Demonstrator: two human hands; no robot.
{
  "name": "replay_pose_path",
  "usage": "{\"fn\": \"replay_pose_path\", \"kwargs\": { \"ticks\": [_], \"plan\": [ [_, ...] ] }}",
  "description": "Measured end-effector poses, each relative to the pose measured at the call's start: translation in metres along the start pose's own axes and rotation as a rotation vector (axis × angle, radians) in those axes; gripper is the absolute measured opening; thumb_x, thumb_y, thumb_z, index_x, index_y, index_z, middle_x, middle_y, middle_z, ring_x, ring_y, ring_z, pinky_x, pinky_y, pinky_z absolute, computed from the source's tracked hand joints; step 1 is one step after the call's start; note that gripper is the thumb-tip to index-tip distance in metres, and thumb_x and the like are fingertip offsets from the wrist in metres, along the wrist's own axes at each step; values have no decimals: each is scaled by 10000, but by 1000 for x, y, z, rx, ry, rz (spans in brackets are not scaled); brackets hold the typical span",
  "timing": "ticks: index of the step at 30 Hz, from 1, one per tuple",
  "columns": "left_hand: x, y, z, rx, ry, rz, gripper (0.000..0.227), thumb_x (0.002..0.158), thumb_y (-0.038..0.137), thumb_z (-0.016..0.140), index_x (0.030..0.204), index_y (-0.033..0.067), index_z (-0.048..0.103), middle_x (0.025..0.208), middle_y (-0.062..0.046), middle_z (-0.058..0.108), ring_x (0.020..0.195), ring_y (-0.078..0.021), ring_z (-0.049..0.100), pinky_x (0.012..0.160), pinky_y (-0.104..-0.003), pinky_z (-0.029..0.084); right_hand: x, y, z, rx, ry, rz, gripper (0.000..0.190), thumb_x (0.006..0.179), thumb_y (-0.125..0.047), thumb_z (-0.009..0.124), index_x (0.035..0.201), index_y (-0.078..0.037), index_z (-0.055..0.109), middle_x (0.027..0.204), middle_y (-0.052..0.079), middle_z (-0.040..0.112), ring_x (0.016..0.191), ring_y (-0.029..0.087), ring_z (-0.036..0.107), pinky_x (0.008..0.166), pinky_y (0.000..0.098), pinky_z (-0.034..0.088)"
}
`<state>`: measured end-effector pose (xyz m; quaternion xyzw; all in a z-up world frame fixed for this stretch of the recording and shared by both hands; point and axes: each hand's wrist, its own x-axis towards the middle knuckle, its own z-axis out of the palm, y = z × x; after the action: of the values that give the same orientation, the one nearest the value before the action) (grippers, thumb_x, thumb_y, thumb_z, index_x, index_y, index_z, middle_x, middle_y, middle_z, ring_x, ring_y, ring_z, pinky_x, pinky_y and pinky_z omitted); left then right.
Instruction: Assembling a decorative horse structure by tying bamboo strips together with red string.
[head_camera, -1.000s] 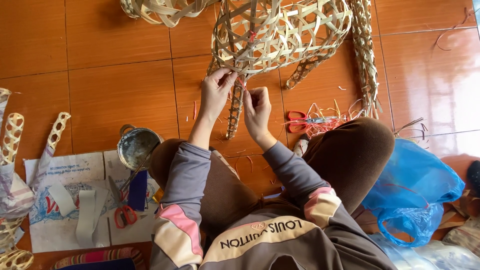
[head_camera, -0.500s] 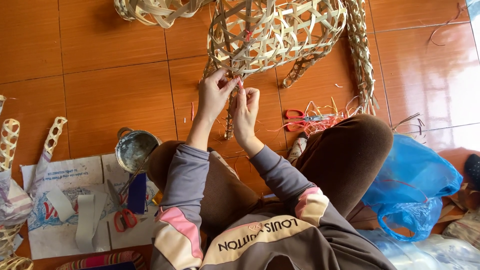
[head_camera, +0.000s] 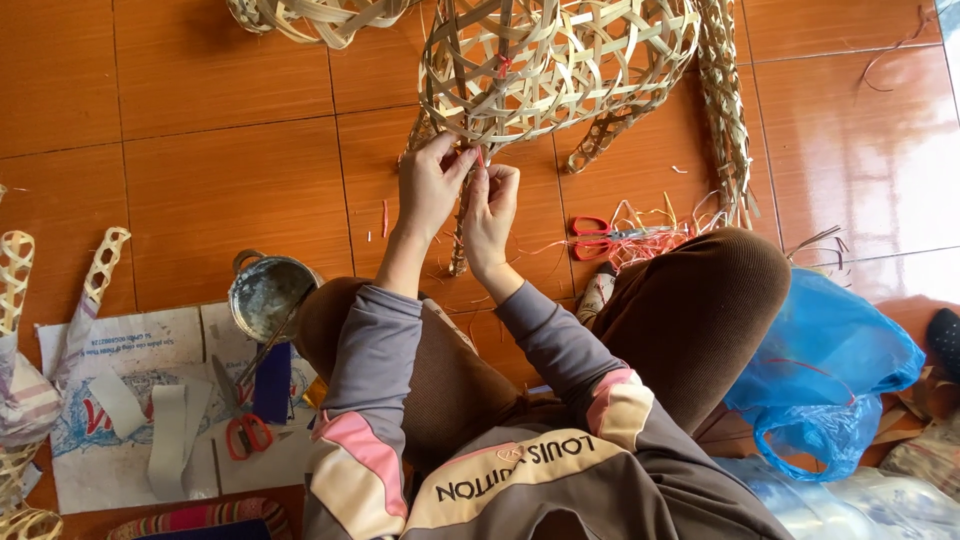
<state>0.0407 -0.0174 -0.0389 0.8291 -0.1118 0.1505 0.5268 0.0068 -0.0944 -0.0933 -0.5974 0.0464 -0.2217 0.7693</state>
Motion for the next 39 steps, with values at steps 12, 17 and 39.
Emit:
{"fn": "replay_pose_path", "kwargs": {
  "ticks": [12,17,39],
  "plan": [
    [-5,11,-7,22,122,-53,162,961,72,659,1098,-9,691,951,-166,674,516,-105,579,486,-223,508,11,4,-2,-49,36,-55,131,1038,-198,538,969,-96,492,659,4,530,577,62,512,522,206,413],
    [-6,-4,0,-64,21,-96,227,991,136,644,1143,-30,668,1026,-228,687,504,-146,612,444,-254,493,19,2,-1,-63,44,-75,126,1008,-165,590,929,-83,535,638,19,562,565,69,541,502,207,428],
    [-1,-1,4,-317,-154,-144,315,1046,92,507,1327,-33,573,1279,-240,628,1264,-370,549,1089,-512,421,21,-31,-15,-360,26,-348,90,952,-32,667,1017,-84,701,843,38,573,770,105,596,592,252,518]
  ]
}}
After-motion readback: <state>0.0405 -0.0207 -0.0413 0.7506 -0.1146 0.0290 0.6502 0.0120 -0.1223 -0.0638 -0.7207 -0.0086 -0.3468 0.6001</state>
